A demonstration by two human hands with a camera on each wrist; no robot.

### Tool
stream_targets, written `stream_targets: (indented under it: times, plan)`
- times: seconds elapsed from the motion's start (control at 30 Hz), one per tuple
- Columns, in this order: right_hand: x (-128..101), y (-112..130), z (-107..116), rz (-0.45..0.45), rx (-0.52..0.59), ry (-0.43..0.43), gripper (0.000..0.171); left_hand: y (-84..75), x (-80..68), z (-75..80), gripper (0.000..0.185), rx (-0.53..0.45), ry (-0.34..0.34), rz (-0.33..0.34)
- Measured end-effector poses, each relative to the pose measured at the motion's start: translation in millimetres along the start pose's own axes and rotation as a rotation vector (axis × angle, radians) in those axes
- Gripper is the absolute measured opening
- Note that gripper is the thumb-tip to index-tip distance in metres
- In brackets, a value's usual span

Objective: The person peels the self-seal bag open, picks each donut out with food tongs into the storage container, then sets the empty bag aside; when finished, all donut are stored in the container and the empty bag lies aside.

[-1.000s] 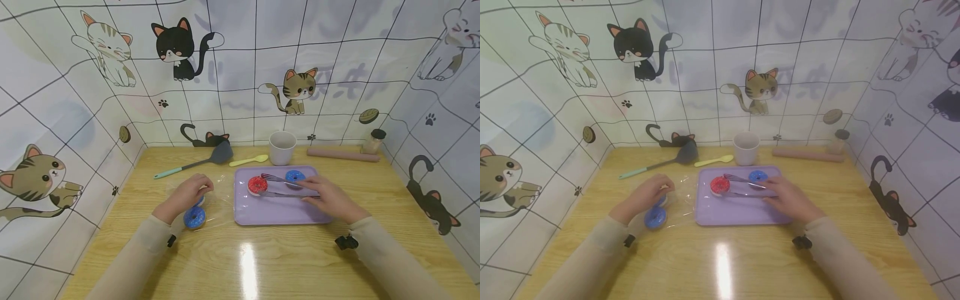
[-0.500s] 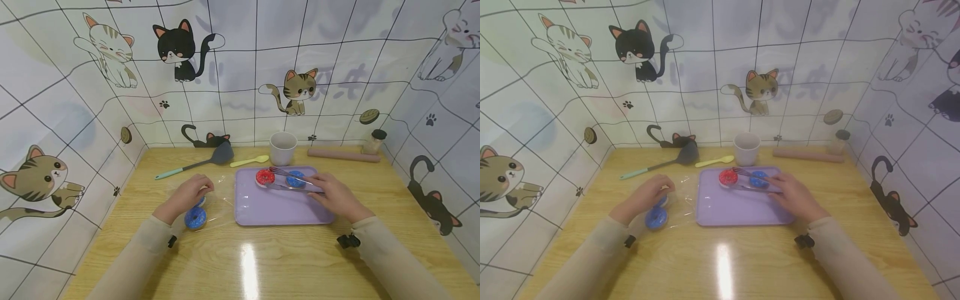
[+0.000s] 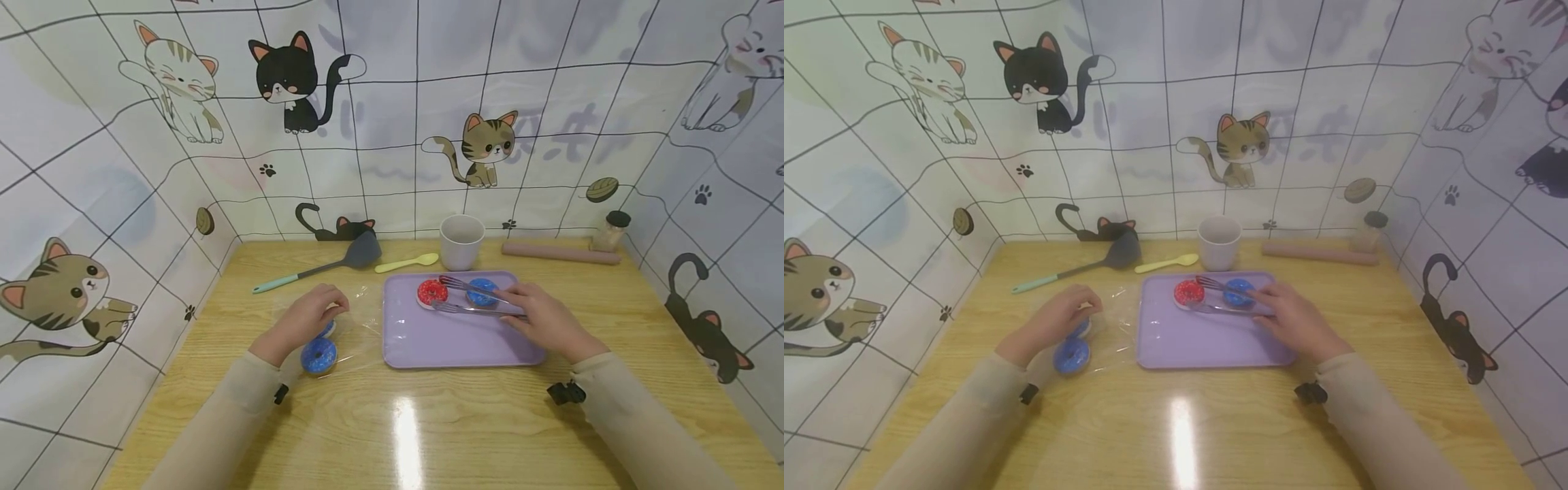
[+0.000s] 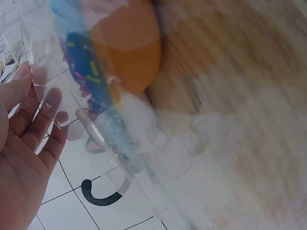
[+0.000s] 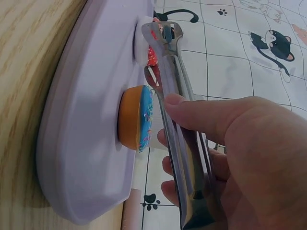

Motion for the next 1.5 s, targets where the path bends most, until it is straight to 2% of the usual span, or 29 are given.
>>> stream_targets:
  times: [0.2,0.3,0.5,0.67,1.07,1.27,1.5]
  plan:
    - [-2,3,3,-0.027,0.047,0.024,0.058,0.1,-0.3,-0.5,0.005,-0.004,0.0,0.006]
    - [-4,5,5,-0.029,0.082,0.005,0.06,0.7,0.0,-0.9,0.005,-0.007,-0.001,0.004]
    - [-2,16,3,0.036,0.119,-0.043,0.059,2.0,-0.1,-0.1,0.005,-0.01,-0.004,0.008]
    - [3,34,-5,0.093,0.143,-0.013,0.057,1.8,-1.2,2.3,0.005,-0.022,-0.005,0.025]
    - [22,76,-23,0.153,0.158,0.07,0.051,1.1,-2.8,3.7,0.006,-0.033,-0.008,0.035]
    - [35,91,-40,0.202,0.184,0.087,0.053,0.6,-2.3,4.2,0.005,-0.03,-0.011,0.026]
    - [48,105,-55,0.212,0.176,0.11,0.053,0.8,-0.4,4.4,0.004,-0.017,-0.012,0.028]
Point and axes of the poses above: each hand's wrist, its own x-axis towards the middle knuckle, its own z-axis out of the back of the hand, y = z × x, the point moved 2 cm from there along x, towards the middle knuckle, and after that the axes turned 6 degrees about -z, right-handed, at the moved point
